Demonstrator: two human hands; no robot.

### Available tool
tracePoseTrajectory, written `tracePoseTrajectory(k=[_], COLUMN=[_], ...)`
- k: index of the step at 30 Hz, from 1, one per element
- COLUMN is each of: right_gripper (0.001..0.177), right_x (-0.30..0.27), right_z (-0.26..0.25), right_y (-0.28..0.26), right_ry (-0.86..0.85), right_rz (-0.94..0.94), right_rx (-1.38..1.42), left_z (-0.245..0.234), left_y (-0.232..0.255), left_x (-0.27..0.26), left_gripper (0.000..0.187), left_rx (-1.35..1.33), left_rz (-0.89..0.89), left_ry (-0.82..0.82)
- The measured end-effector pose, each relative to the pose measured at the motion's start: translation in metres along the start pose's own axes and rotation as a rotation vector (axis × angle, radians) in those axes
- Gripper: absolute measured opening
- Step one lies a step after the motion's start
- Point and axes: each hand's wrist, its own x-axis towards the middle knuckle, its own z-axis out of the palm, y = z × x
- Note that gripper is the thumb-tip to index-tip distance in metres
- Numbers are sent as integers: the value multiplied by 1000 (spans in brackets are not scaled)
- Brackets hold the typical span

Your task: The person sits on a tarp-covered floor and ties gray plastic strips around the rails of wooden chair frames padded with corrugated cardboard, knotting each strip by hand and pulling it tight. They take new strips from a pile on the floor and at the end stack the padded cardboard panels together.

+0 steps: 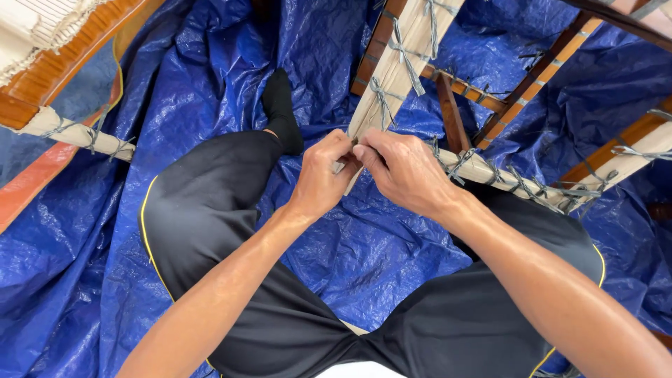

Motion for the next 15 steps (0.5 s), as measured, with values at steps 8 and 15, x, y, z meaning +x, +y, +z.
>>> tracePoseTrajectory(k=[8, 15], right_gripper=[19, 16], right_x=[0, -4], right_z=[12, 30], right_y=[4, 14], right_ry=[190, 61], right_rz=[339, -20], right_rx=[434, -46], left_z=[-5, -7], left_y=[4, 15], left_x=[-10, -7], left_gripper=[13, 14], left_rx=[-158, -247], left_rz=[-201, -226], left_ry=[144, 227])
